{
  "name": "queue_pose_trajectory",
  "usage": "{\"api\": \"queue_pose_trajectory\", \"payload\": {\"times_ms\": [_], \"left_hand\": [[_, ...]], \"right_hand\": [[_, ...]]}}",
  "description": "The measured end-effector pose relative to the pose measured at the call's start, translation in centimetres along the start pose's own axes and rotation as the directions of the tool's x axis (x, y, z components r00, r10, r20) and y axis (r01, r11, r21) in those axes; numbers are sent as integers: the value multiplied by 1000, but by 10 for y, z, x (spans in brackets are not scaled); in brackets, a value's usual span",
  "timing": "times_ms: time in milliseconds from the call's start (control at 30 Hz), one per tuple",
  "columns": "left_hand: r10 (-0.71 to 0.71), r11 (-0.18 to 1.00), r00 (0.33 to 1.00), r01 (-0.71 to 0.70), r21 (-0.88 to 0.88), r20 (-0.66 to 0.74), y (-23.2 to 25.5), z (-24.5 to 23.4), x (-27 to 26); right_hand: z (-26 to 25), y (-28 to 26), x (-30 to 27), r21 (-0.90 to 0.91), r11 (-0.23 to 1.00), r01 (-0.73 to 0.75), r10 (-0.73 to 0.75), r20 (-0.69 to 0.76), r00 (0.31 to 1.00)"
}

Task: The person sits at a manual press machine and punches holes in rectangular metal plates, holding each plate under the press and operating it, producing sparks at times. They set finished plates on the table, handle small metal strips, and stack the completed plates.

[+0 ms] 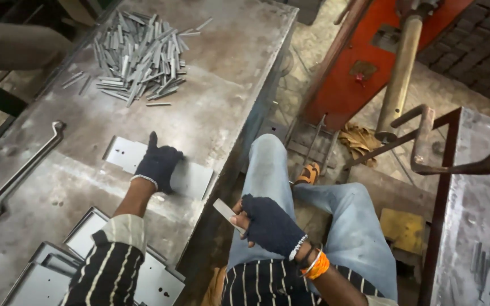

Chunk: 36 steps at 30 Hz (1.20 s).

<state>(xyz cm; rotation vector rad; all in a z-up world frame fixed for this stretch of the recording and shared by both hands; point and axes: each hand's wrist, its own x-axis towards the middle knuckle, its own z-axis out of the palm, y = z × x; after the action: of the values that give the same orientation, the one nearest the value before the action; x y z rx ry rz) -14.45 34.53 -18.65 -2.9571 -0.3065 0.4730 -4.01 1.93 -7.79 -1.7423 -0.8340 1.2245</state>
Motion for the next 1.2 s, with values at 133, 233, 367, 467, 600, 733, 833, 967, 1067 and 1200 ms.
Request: {"api": "queue_pose_trajectory", "payload": {"times_ms": [133,233,367,467,600,733,833,967,1067,1200], "left_hand": [[-85,991,988,70,-115,-132,13,-36,0],[-196,969,945,145,-199,-262,19,-57,5],[-553,734,755,240,-635,-354,21,-84,20],[-623,420,754,96,-903,-210,15,-100,30],[-327,-131,940,-150,-980,-100,17,-76,50],[-225,-401,974,-75,-913,19,84,-96,49],[-73,-660,996,-12,-751,48,141,-106,45],[67,-690,993,116,-714,97,225,-113,52],[205,-664,962,273,-696,181,274,-114,62],[326,-642,902,431,-634,283,331,-130,74]], "right_hand": [[-5,1,-3,-22,1000,0,0,-24,1000],[-12,2,-2,47,999,16,-13,-48,999],[-22,15,-2,149,989,21,-5,-108,994],[-33,22,-8,166,984,68,-39,-172,984],[-55,35,-20,253,965,69,-4,-249,969],[-85,25,-62,322,947,18,94,-329,940],[-106,50,-96,397,902,167,23,-433,901],[-131,101,-146,366,901,235,86,-679,729],[-144,158,-176,303,952,53,230,-816,531],[-157,251,-230,-86,860,-504,-8,-988,156]]}}
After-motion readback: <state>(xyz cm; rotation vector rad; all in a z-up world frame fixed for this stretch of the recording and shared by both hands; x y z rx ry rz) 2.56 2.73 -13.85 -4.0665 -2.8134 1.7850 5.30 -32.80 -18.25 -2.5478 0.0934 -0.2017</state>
